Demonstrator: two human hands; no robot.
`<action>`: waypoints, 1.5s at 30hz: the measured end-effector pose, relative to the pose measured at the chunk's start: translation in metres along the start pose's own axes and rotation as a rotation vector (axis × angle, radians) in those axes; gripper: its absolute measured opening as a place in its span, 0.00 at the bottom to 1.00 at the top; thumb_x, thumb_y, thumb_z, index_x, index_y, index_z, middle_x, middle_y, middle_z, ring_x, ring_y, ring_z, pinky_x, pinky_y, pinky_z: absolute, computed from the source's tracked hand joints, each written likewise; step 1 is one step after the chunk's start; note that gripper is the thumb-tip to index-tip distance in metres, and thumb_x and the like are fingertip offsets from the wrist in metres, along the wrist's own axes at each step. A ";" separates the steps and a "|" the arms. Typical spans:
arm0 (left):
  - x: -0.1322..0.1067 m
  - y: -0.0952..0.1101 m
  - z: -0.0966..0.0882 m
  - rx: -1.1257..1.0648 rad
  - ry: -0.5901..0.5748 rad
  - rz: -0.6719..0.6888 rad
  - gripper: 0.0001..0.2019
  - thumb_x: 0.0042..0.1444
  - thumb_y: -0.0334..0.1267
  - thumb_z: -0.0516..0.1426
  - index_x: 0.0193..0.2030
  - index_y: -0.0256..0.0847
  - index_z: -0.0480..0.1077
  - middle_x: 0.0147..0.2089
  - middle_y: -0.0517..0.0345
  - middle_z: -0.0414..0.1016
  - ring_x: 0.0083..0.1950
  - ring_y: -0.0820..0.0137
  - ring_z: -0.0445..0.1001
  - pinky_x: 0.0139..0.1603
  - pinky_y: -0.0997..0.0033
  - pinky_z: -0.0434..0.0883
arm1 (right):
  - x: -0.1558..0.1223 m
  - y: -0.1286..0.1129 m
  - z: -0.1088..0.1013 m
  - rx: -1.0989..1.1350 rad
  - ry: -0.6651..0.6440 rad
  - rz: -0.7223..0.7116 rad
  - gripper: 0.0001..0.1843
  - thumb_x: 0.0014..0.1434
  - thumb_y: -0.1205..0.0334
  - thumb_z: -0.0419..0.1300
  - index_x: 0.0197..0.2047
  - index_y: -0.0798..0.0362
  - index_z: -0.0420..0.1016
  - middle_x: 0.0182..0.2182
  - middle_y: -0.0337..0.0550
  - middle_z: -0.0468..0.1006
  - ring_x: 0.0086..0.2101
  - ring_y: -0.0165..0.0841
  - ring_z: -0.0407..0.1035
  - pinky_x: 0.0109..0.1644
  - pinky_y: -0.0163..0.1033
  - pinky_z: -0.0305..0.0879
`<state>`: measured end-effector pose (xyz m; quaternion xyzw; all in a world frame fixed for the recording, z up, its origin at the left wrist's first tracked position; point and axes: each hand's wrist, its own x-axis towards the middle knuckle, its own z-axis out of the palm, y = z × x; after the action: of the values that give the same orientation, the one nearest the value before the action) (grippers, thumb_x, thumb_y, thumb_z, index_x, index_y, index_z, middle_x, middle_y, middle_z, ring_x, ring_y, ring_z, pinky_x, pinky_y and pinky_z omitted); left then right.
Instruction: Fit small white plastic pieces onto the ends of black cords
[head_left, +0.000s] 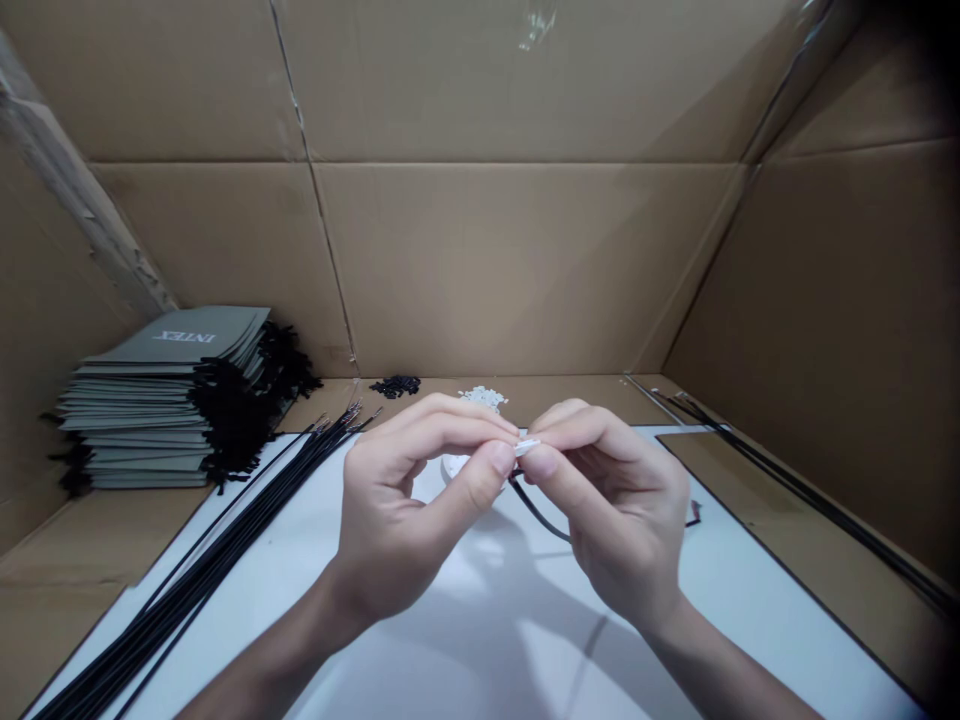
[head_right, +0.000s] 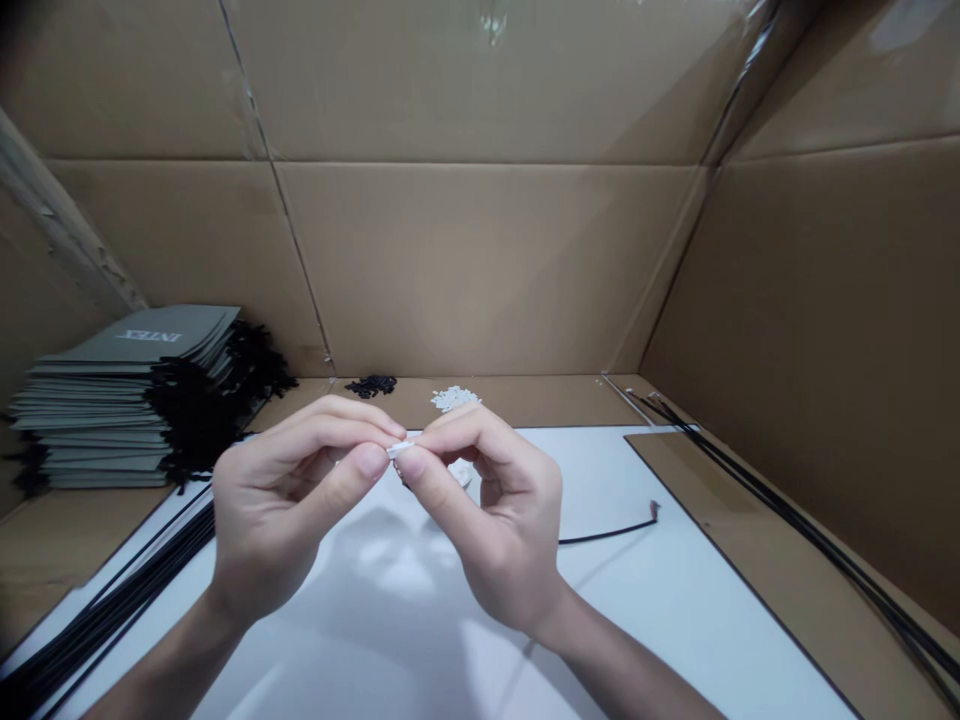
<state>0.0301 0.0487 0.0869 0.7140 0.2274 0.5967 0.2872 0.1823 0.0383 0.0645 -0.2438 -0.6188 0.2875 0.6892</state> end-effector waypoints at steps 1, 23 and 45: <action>0.000 0.000 0.000 -0.002 -0.001 -0.005 0.08 0.60 0.27 0.62 0.37 0.43 0.81 0.38 0.62 0.81 0.41 0.73 0.77 0.43 0.74 0.74 | 0.000 0.000 0.000 -0.011 0.004 -0.007 0.06 0.63 0.69 0.64 0.35 0.49 0.78 0.28 0.35 0.75 0.30 0.29 0.66 0.33 0.37 0.62; 0.001 0.002 -0.005 -0.141 -0.074 -0.158 0.06 0.60 0.30 0.62 0.34 0.43 0.80 0.37 0.62 0.80 0.40 0.72 0.77 0.42 0.74 0.73 | -0.002 0.001 -0.001 -0.070 -0.004 -0.110 0.08 0.61 0.74 0.64 0.34 0.50 0.79 0.27 0.35 0.74 0.29 0.29 0.66 0.32 0.38 0.63; 0.011 0.002 -0.013 -0.305 -0.217 -0.488 0.09 0.61 0.36 0.62 0.29 0.41 0.77 0.31 0.60 0.78 0.34 0.72 0.72 0.37 0.74 0.69 | 0.003 -0.009 -0.005 0.162 -0.066 0.369 0.12 0.62 0.60 0.66 0.26 0.51 0.77 0.22 0.36 0.70 0.26 0.28 0.61 0.29 0.35 0.55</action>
<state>0.0197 0.0566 0.0980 0.6465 0.2678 0.4576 0.5485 0.1880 0.0346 0.0723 -0.2871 -0.5607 0.4658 0.6214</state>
